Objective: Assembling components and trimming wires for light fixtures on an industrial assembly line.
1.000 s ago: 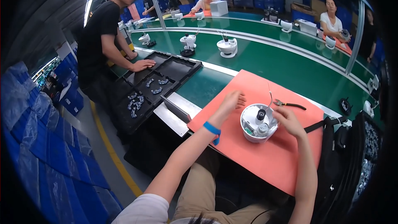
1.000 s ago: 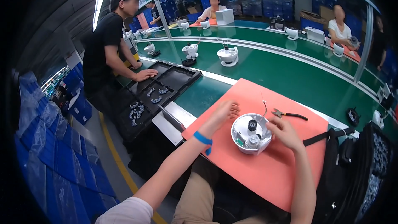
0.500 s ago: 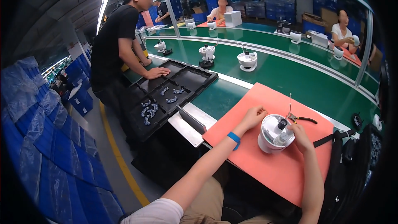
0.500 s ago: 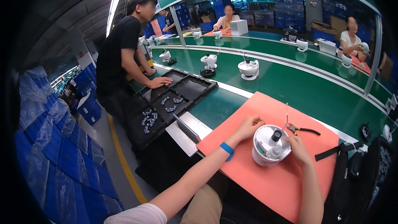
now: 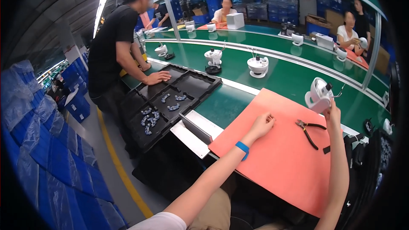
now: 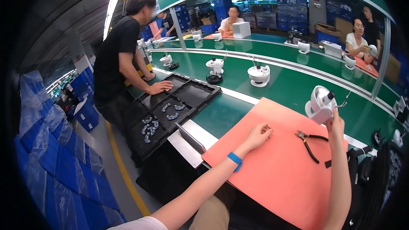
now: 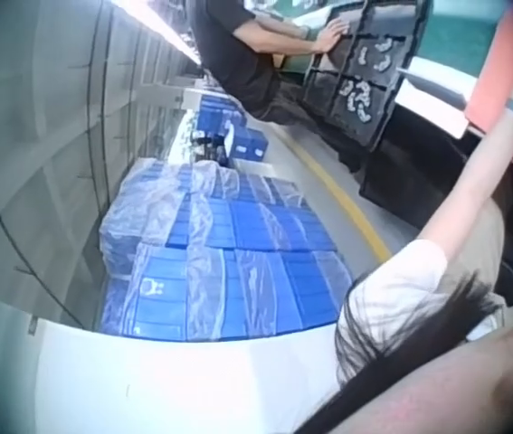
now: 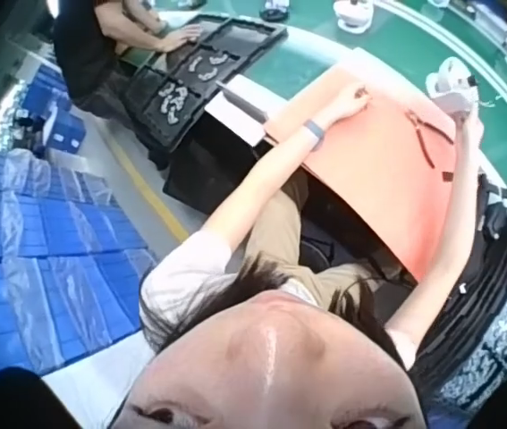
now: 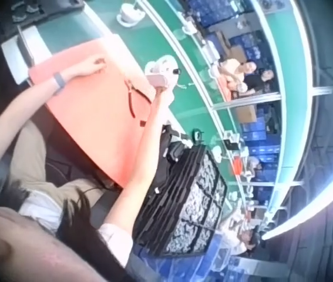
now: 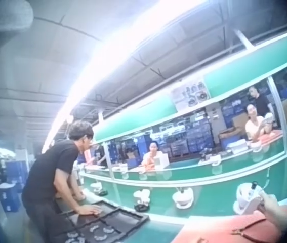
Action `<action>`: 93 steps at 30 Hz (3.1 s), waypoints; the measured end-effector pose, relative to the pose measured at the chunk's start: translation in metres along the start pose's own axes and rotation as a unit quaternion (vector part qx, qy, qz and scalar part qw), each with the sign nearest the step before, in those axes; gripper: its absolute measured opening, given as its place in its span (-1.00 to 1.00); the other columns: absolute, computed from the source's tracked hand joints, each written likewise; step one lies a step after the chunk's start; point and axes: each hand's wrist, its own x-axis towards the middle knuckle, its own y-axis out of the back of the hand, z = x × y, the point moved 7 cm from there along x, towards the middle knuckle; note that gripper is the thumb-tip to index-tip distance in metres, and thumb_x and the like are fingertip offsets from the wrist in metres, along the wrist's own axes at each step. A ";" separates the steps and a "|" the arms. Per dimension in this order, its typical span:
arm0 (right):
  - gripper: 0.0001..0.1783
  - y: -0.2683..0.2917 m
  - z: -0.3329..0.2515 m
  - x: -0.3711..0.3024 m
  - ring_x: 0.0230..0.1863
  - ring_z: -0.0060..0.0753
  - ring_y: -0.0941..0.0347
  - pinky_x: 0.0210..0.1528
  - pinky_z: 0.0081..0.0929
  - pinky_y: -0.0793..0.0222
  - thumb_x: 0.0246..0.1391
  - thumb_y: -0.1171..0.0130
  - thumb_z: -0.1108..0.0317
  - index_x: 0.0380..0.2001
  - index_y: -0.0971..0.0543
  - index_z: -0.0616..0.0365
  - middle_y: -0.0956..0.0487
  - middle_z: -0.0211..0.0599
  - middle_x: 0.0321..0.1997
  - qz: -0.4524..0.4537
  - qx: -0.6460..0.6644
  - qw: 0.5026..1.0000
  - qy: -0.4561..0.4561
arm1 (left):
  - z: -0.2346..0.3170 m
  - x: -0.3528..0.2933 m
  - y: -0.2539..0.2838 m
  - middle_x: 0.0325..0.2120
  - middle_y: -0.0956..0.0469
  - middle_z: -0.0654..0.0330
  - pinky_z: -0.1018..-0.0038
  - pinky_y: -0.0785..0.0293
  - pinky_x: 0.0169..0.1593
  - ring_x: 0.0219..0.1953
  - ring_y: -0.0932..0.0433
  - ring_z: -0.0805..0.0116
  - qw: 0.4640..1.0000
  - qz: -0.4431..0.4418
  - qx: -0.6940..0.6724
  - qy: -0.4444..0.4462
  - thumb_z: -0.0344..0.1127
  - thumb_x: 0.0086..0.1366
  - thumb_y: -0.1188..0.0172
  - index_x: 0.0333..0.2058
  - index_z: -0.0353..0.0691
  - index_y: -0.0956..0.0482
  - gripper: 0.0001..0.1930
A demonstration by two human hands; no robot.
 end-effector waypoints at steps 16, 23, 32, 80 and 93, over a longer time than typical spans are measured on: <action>-0.42 0.048 0.022 0.034 -0.20 -0.13 -0.43 -0.21 -0.34 -0.45 -0.06 -0.26 0.10 -0.15 -0.33 0.37 -0.43 -0.01 -0.24 0.438 -0.153 0.885 0.032 | 0.016 -0.006 0.006 -0.61 -0.49 0.25 0.51 -0.41 -0.45 -0.55 -0.50 0.48 0.999 0.009 0.036 0.030 -0.41 0.19 -0.05 -0.32 -0.31 -0.44 -0.88; -0.86 -0.106 -0.019 0.034 -0.39 -0.12 -0.45 -0.25 -0.32 -0.37 -0.08 -0.06 0.40 -0.44 -0.49 0.24 -0.51 -0.13 -0.44 0.174 -0.325 0.877 0.308 | 0.017 -0.001 0.002 -0.60 -0.48 0.24 0.50 -0.38 -0.49 -0.58 -0.47 0.49 0.999 -0.003 0.038 -0.001 -0.42 0.18 -0.07 -0.33 -0.30 -0.44 -0.90; -0.40 -0.298 0.068 0.056 -0.01 0.05 -0.41 0.01 -0.15 -0.40 -0.14 -0.18 0.37 0.02 -0.28 0.23 -0.29 -0.09 0.15 -0.096 -0.569 0.782 0.235 | 0.018 -0.011 0.007 -0.61 -0.48 0.19 0.50 -0.40 -0.48 -0.59 -0.48 0.45 0.999 0.015 0.049 -0.014 -0.43 0.18 -0.09 -0.35 -0.31 -0.46 -0.91; -0.09 -0.063 -0.024 -0.116 0.38 -0.06 0.03 0.37 -0.12 0.18 -0.02 -0.08 -0.24 0.24 -0.21 0.19 -0.14 -0.06 0.34 -0.222 -0.660 0.716 0.038 | 0.019 -0.008 -0.002 -0.29 -0.50 0.24 0.49 -0.39 -0.13 -0.24 -0.46 0.49 0.925 -0.142 -0.304 0.177 -0.27 0.36 0.15 -0.27 -0.25 -0.48 -0.76; -0.49 -0.057 -0.035 -0.125 -0.15 0.04 -0.43 -0.06 -0.21 -0.38 -0.15 -0.13 0.16 -0.20 -0.48 0.38 -0.48 0.07 -0.20 -0.139 -0.686 0.711 0.071 | 0.080 -0.015 0.037 -0.41 -0.30 0.38 0.60 -0.22 -0.22 -0.36 -0.22 0.55 0.948 -0.185 -0.247 -0.080 -0.50 -0.05 -0.01 -0.38 -0.17 -0.37 -0.81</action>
